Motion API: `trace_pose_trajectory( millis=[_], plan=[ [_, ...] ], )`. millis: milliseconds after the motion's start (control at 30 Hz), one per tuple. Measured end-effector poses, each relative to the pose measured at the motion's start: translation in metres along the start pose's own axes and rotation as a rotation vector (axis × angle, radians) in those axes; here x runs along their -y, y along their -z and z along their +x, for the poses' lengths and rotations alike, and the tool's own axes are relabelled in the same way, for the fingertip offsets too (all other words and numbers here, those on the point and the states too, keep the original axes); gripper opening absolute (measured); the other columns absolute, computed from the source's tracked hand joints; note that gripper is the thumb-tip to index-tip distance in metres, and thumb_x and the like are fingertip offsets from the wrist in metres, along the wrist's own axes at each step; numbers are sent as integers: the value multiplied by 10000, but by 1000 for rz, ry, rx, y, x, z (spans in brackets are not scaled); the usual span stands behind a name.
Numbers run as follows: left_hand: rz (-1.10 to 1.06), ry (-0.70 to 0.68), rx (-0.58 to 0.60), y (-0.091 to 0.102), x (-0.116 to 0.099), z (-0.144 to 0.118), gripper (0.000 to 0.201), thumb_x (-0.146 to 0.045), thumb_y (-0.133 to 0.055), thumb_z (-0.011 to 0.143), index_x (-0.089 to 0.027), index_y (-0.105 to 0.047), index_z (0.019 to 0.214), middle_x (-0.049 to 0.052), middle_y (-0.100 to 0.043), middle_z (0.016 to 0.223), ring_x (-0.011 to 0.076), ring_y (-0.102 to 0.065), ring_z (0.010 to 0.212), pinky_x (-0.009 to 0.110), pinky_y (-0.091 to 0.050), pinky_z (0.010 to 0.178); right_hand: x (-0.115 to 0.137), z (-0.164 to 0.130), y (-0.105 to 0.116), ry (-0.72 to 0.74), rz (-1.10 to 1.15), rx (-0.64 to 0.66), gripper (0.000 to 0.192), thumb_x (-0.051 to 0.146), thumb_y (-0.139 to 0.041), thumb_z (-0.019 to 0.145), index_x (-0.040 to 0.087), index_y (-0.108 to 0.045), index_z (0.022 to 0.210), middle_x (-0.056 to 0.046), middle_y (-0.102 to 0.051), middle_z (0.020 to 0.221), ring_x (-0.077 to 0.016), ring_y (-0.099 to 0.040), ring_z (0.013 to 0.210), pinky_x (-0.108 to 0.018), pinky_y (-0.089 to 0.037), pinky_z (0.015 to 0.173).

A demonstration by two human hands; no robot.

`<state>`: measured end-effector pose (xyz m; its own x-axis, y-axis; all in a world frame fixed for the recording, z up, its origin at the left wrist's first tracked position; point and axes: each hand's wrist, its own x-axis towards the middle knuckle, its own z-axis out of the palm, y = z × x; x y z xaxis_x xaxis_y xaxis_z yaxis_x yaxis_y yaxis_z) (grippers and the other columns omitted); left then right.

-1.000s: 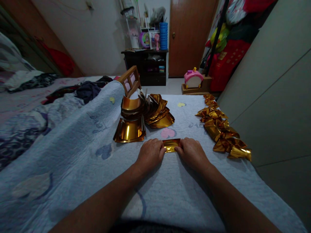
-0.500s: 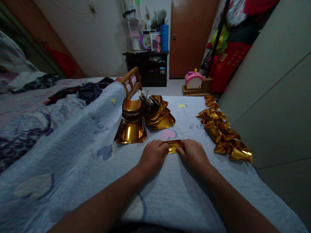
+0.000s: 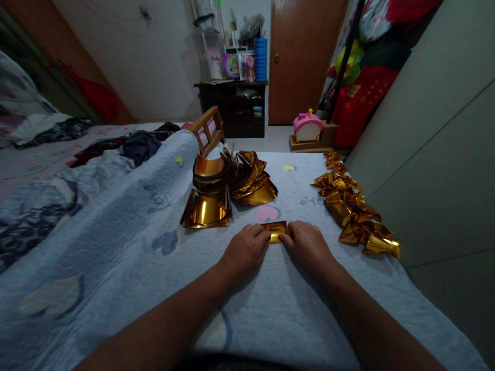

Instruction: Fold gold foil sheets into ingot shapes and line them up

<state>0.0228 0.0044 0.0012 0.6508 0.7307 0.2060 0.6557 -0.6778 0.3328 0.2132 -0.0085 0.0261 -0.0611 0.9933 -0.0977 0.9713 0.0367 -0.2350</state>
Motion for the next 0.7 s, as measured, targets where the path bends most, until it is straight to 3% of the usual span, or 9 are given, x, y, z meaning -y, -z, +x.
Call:
trace_pose_trajectory(
  millis=[167, 300, 700],
  plan=[
    [-191, 90, 0, 2, 5, 5, 67, -156, -624, 900, -189, -625, 959, 55, -608, 1029, 219, -563, 998, 352, -481, 883, -12, -1, -4, 102, 185, -24, 75, 248, -663, 894, 177, -669, 916, -61, -662, 954, -189, -584, 869, -279, -330, 730],
    [-212, 103, 15, 0, 7, 5, 32, -165, -620, 899, -185, -606, 878, 45, -601, 979, 211, -553, 967, 336, -459, 851, -17, 0, -7, 188, 266, -10, 45, 160, -651, 870, 188, -686, 863, -44, -613, 955, -175, -557, 898, -269, -341, 768],
    [-105, 177, 76, 7, 3, 9, 188, -243, -529, 985, -173, -673, 887, 62, -709, 931, 223, -630, 907, 358, -435, 838, -13, 4, -8, 136, 156, 22, 160, 224, -571, 945, 192, -714, 882, -54, -662, 927, -194, -577, 903, -304, -329, 782]
  ],
)
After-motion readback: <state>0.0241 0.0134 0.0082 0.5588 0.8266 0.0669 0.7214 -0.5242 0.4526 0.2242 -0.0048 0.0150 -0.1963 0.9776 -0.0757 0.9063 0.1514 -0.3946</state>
